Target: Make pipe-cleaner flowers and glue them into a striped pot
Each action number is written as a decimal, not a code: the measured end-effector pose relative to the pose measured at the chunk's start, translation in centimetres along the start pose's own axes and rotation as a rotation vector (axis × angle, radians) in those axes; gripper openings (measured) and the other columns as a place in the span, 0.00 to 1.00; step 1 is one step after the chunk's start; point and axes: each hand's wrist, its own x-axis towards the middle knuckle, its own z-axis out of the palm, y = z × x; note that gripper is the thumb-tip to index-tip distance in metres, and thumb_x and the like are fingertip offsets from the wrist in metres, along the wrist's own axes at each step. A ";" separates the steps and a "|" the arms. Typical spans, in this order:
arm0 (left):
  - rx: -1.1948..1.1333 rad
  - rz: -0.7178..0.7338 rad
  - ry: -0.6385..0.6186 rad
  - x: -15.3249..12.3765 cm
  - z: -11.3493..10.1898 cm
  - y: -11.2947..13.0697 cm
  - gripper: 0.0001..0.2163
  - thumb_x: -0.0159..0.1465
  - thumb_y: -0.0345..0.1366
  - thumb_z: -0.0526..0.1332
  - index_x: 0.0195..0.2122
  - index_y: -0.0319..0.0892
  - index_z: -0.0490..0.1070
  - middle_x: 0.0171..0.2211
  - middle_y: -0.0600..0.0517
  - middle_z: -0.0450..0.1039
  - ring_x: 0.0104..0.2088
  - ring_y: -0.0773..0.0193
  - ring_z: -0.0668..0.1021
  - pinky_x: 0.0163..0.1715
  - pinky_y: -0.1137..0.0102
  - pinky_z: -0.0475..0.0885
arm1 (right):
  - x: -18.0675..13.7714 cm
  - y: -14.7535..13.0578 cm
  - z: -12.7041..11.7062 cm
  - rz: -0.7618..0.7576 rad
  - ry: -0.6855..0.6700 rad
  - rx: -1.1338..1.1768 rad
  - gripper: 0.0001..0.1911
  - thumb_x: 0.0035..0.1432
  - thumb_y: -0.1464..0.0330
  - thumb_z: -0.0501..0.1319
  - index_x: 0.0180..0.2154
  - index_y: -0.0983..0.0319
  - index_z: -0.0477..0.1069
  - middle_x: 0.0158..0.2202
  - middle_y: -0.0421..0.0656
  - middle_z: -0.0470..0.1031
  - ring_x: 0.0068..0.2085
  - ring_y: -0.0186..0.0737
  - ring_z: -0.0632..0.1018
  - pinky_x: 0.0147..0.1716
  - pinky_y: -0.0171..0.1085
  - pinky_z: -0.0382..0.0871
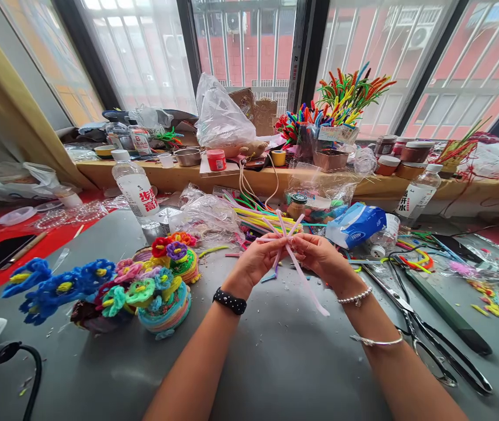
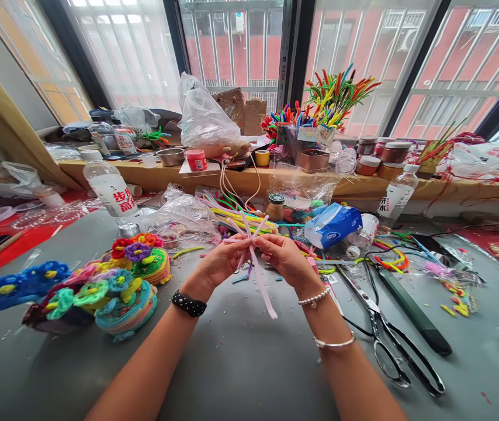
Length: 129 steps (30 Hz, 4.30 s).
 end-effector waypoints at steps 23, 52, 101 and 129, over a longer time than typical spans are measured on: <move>0.099 0.060 -0.047 0.1 -0.4 0.2 0.04 0.48 0.26 0.63 0.26 0.34 0.72 0.24 0.52 0.75 0.25 0.72 0.75 0.27 0.80 0.69 | -0.2 -0.3 0.1 -0.110 0.106 -0.374 0.11 0.47 0.60 0.59 0.26 0.62 0.68 0.21 0.36 0.64 0.22 0.29 0.62 0.21 0.32 0.54; 0.103 0.199 0.117 0.3 -0.3 -0.5 0.08 0.42 0.27 0.67 0.23 0.36 0.68 0.23 0.53 0.73 0.25 0.70 0.75 0.30 0.76 0.67 | -0.6 0.4 1.0 -0.871 0.447 -1.295 0.04 0.50 0.68 0.57 0.25 0.60 0.67 0.32 0.43 0.63 0.35 0.41 0.67 0.34 0.41 0.64; 0.564 0.550 0.026 0.0 0.0 -0.4 0.18 0.46 0.34 0.65 0.33 0.42 0.56 0.21 0.60 0.68 0.22 0.71 0.74 0.24 0.76 0.66 | -0.3 0.4 1.3 0.234 0.182 0.151 0.02 0.37 0.71 0.60 0.18 0.63 0.68 0.17 0.35 0.63 0.20 0.27 0.60 0.21 0.32 0.54; 0.490 0.451 0.254 0.3 -0.1 -0.6 0.19 0.42 0.32 0.66 0.30 0.41 0.56 0.19 0.58 0.69 0.21 0.71 0.72 0.22 0.77 0.63 | -1.3 1.0 1.6 -0.931 0.545 -1.690 0.07 0.53 0.67 0.56 0.29 0.61 0.73 0.33 0.45 0.65 0.37 0.42 0.64 0.36 0.42 0.59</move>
